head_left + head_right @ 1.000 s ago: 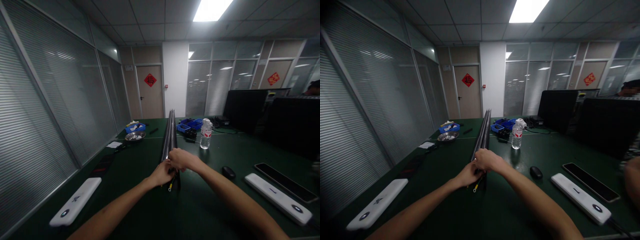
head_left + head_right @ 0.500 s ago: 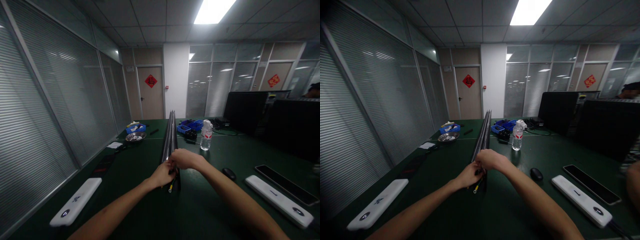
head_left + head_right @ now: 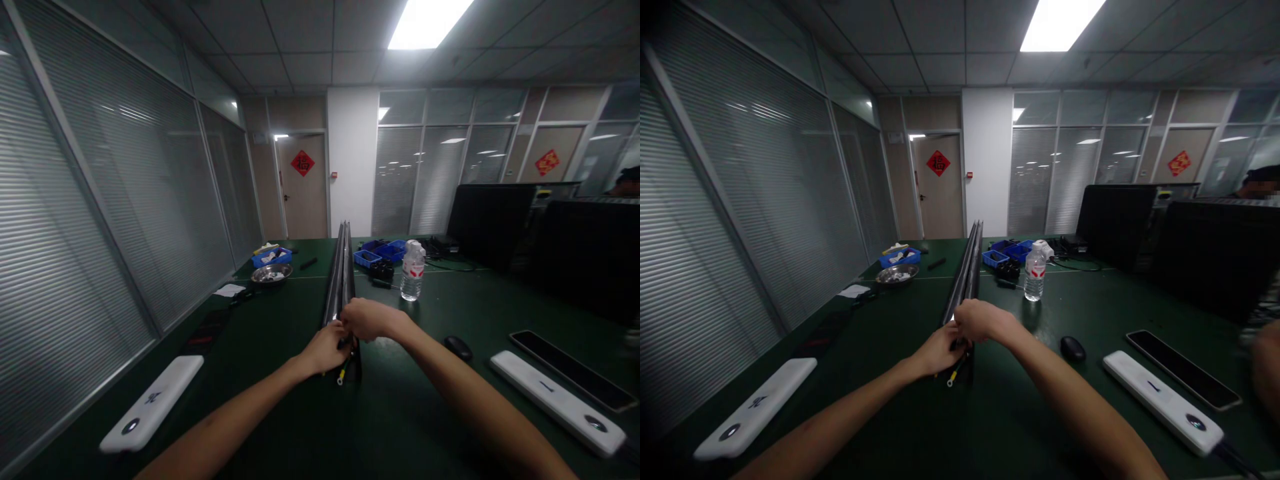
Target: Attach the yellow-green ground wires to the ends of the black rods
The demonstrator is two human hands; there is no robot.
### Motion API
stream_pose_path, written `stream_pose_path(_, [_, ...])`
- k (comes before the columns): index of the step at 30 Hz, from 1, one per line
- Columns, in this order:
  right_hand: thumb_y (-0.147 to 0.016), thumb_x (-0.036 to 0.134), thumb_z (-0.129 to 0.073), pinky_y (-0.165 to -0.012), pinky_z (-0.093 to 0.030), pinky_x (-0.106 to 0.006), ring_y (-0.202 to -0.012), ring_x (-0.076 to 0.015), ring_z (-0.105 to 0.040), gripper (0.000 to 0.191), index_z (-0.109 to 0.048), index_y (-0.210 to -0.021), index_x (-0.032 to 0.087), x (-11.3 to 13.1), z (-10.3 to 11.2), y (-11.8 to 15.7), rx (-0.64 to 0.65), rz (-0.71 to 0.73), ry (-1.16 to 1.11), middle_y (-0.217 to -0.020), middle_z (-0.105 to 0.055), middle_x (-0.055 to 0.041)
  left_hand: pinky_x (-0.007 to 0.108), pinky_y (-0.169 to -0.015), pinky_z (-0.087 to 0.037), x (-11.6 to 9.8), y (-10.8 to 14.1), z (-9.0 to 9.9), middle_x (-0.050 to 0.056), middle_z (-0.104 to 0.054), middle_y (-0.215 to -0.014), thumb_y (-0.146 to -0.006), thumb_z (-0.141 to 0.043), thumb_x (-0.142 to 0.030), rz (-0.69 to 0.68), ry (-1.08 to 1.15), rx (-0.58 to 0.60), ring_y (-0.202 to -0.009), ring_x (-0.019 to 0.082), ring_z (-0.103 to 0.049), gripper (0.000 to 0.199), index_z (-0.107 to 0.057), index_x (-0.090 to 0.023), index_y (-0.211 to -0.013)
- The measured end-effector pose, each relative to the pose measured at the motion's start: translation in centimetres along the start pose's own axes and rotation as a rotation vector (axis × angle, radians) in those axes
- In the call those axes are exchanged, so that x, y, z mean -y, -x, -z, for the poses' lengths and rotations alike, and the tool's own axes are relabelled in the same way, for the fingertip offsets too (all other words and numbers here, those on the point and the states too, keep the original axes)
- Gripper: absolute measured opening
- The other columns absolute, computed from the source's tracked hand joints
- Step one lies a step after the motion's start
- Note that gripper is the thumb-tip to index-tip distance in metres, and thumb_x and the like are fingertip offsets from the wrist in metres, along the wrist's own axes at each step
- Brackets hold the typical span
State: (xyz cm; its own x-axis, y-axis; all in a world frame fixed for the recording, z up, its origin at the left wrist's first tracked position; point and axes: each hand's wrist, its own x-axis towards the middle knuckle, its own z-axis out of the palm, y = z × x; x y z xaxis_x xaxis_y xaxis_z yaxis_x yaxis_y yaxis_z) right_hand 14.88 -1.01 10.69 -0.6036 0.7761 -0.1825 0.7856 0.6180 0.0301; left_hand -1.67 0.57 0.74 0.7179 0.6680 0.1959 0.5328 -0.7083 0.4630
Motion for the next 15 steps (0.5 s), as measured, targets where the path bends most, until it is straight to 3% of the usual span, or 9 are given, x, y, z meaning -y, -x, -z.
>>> stream_pose_path(5, [-0.079, 0.008, -0.06, -0.063, -0.044, -0.02, -0.088, -0.0209, -0.073, 0.025, -0.076, -0.097, 0.014, -0.24, 0.37, 0.61, -0.069, 0.041, 0.016, -0.095, -0.077, -0.0117, 0.032, -0.098, -0.047, 0.47, -0.17, -0.49, 0.006, -0.064, -0.118, -0.086, -0.055, -0.022, 0.012, -0.042, -0.018, -0.113, 0.022, -0.058, 0.022, -0.07, -0.021, -0.102])
stream_pose_path(12, [-0.089, 0.018, -0.055, -0.054, -0.046, -0.019, -0.061, -0.0166, -0.072, 0.023, -0.076, -0.084, 0.008, -0.15, 0.44, 0.08, 0.056, 0.008, -0.091, -0.069, -0.075, -0.0104, 0.033, -0.101, -0.046, -0.17, 0.07, 0.18, 0.003, -0.066, -0.118, -0.084, -0.054, -0.016, -0.046, 0.009, -0.011, -0.12, 0.022, -0.054, 0.028, -0.07, -0.024, -0.106])
stream_pose_path(15, [-0.09, 0.02, -0.056, -0.053, -0.049, -0.019, -0.058, -0.0161, -0.072, 0.024, -0.075, -0.085, 0.006, 0.04, 0.25, -0.13, 0.085, -0.044, -0.158, -0.07, -0.075, -0.0109, 0.034, -0.103, -0.044, -0.46, 0.17, 0.43, 0.002, -0.068, -0.115, -0.085, -0.053, -0.013, -0.057, 0.03, -0.004, -0.12, 0.022, -0.054, 0.027, -0.07, -0.024, -0.103])
